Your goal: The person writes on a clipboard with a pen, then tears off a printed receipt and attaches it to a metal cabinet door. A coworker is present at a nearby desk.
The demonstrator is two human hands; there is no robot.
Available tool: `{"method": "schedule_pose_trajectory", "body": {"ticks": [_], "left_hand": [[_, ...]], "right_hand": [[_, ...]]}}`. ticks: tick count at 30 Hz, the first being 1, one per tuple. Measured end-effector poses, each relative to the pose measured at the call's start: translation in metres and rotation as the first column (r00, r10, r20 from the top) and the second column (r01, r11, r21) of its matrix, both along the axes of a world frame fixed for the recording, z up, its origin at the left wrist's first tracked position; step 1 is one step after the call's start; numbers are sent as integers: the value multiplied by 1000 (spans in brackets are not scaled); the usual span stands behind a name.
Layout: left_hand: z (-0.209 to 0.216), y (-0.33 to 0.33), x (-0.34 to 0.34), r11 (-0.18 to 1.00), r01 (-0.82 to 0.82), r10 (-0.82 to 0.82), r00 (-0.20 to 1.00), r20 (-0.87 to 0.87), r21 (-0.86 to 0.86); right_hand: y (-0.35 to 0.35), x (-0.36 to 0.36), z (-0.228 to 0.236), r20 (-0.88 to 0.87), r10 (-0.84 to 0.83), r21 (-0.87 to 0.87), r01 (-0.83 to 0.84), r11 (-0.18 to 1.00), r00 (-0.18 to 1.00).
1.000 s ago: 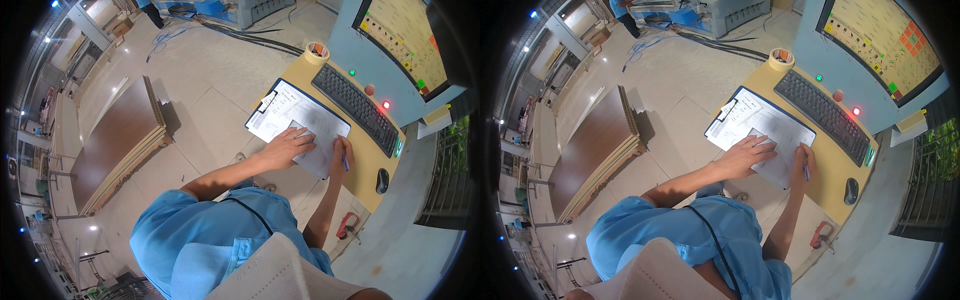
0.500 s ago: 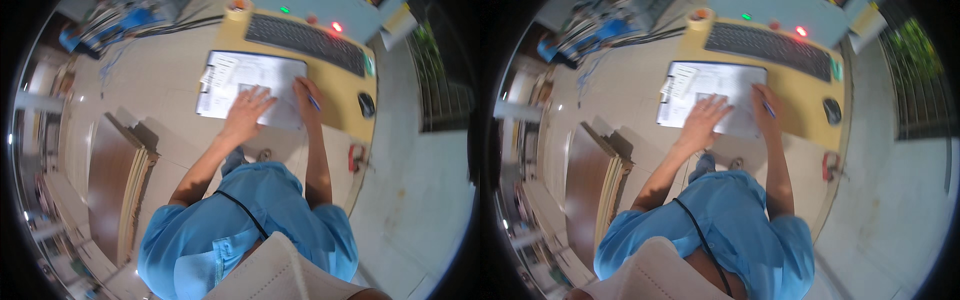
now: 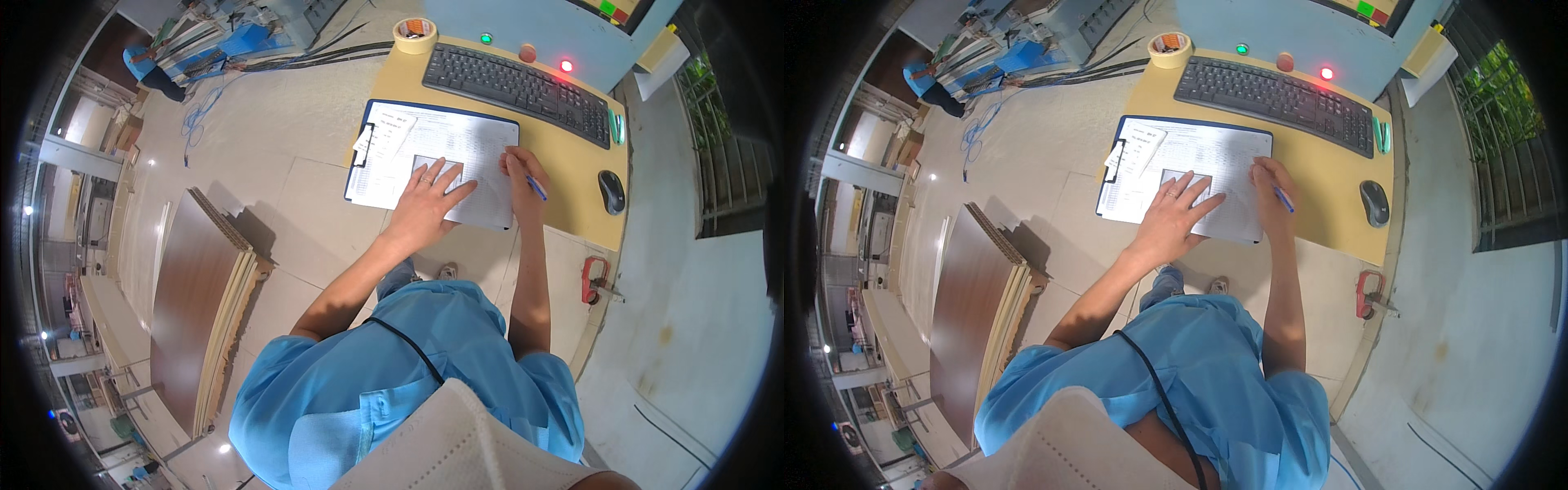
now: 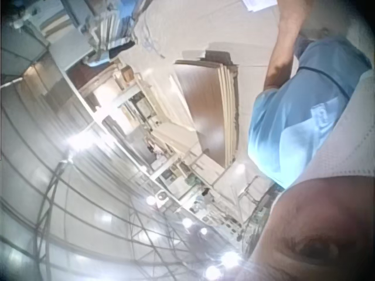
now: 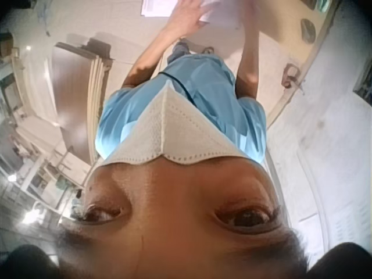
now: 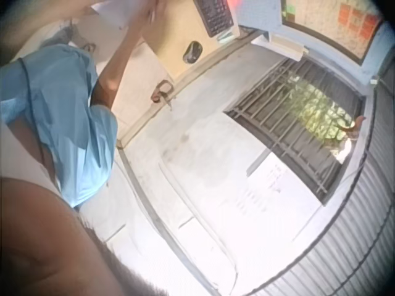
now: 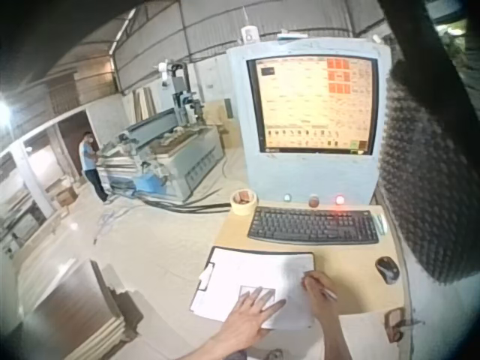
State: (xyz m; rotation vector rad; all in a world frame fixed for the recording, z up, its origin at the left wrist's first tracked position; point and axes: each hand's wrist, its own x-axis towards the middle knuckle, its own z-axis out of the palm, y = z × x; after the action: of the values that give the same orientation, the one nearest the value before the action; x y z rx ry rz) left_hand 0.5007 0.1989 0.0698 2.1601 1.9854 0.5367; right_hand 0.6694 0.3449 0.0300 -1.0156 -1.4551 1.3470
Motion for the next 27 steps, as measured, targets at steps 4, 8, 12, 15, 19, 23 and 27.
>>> {"method": "schedule_pose_trajectory", "body": {"ticks": [4, 8, 12, 15, 19, 23, 27], "left_hand": [[-2, -3, 0, 1000, -1, 1, 1000, 9, 12], [-1, -5, -1, 1000, -3, 3, 1000, 14, -11], [-2, -7, -1, 1000, -12, 13, 1000, 11, -3], [-4, -8, -2, 1000, -9, 9, 1000, 6, -3], [-4, -9, -3, 1000, 3, -3, 1000, 0, 2], [-3, -7, 2, 1000, -13, 13, 1000, -2, -7], [-9, 3, 3, 1000, 2, -2, 1000, -13, -7]], "right_hand": [[-2, 0, -2, -15, 5, 67, -4, 998, 1000], [-3, -1, 0, 29, 4, 77, -6, 997, 1000], [-6, -2, 0, 34, 16, 98, -19, 995, 999], [-7, -2, 0, 37, 19, 82, -22, 996, 999], [-8, -2, 1, 37, 7, 81, -10, 997, 999], [-8, 2, 2, 9, 37, 81, -37, 996, 999], [0, 5, -6, -80, 18, 9, -17, 1000, 997]]}}
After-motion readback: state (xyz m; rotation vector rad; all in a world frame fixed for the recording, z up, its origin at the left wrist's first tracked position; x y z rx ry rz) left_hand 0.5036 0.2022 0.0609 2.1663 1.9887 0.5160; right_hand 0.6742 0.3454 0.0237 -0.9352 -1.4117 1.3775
